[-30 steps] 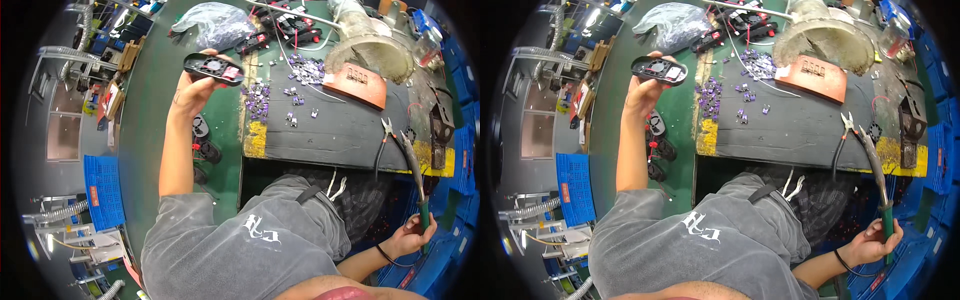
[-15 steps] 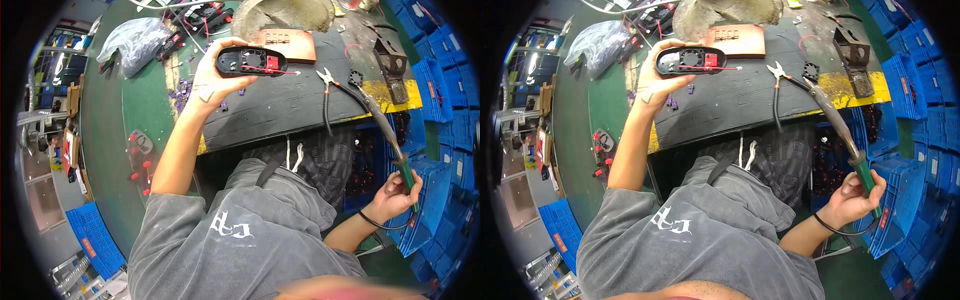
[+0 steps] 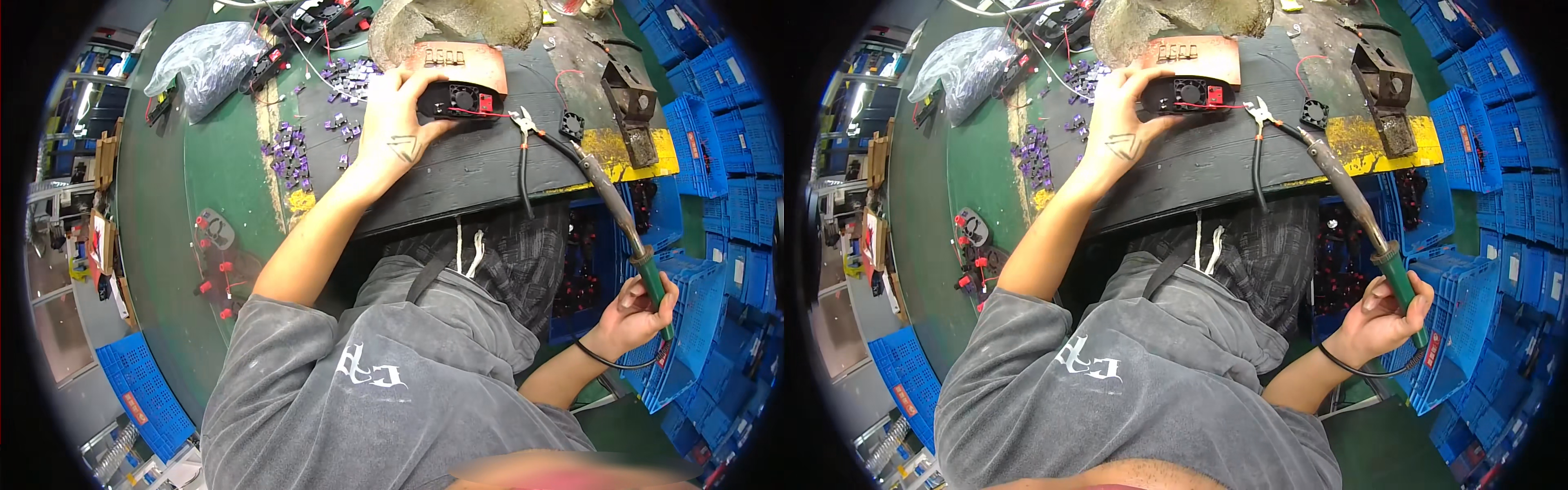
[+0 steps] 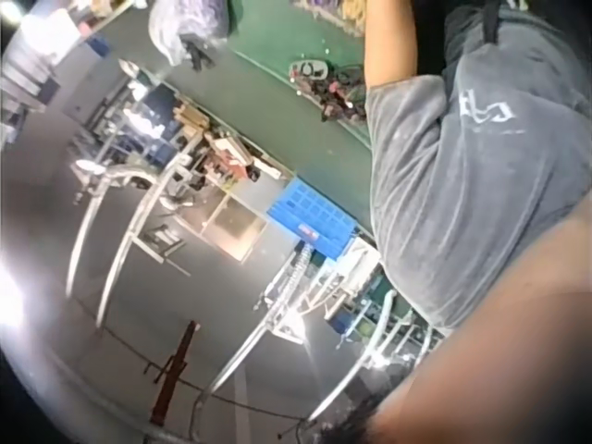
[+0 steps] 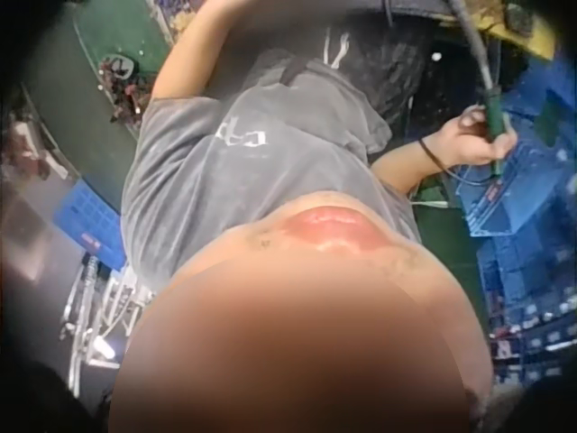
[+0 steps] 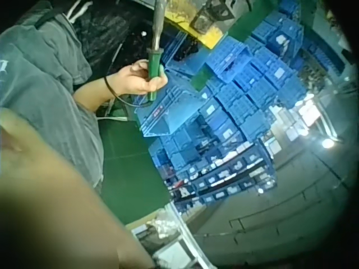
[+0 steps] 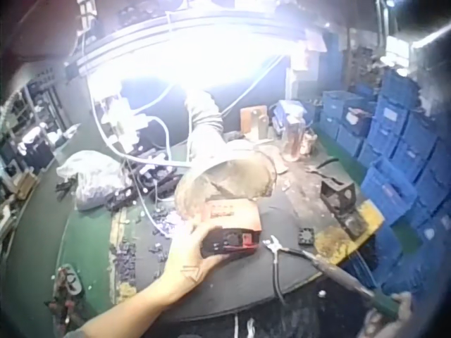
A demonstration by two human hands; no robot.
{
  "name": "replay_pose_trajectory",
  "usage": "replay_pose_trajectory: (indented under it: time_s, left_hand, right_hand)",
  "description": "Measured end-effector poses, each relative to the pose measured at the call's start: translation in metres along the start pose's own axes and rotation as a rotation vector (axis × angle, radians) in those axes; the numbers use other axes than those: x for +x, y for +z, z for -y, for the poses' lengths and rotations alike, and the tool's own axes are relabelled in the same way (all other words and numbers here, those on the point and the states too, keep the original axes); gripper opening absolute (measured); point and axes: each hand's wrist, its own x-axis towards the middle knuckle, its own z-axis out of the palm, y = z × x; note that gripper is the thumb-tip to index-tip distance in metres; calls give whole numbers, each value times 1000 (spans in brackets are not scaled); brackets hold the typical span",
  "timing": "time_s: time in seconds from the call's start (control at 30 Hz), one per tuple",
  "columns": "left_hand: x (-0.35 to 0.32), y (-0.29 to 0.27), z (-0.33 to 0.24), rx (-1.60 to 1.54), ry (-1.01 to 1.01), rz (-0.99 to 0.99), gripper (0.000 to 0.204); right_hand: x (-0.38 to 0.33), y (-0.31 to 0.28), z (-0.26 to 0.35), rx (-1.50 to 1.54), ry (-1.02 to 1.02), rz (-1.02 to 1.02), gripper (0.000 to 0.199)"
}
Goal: Assembling and soldering components of an electronic device at a workbench.
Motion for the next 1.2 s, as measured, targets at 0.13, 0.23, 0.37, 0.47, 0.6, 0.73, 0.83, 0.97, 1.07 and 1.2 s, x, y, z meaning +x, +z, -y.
replay_pose_trajectory:
  time_s: [0.13,0.23,0.37,0.47,0.6,0.73,0.83,0.97,1.07,1.2]
  left_hand:
    - [1,3,13,-5,39,-85,59]
    - [-1,2,12,-27,-42,-63,57]
    - [1,-1,6,193,-90,-61,55]
    - [2,-3,6,267,-34,-117,55]
    - [8,-3,-2,173,191,-159,42]
    - [15,7,-12,44,364,-28,25]
    - [23,24,-4,125,400,-44,17]
    - [18,20,-6,60,321,-5,13]
    - [16,18,-7,-19,314,-18,11]
    - [13,7,-7,-11,347,-12,13]
  right_hand:
    - [-1,6,-1,0,6,-4,38]
    - [1,8,-1,-11,7,4,38]
    - [2,7,-2,-16,12,-10,37]
    - [3,9,-1,-7,16,3,37]
    - [3,8,-1,25,34,61,37]
    - [3,7,-2,15,21,56,38]
    - [2,11,2,-13,16,18,37]
    - [2,5,0,40,25,75,37]
    - [1,7,1,21,20,38,37]
    - [2,4,2,14,3,54,37]
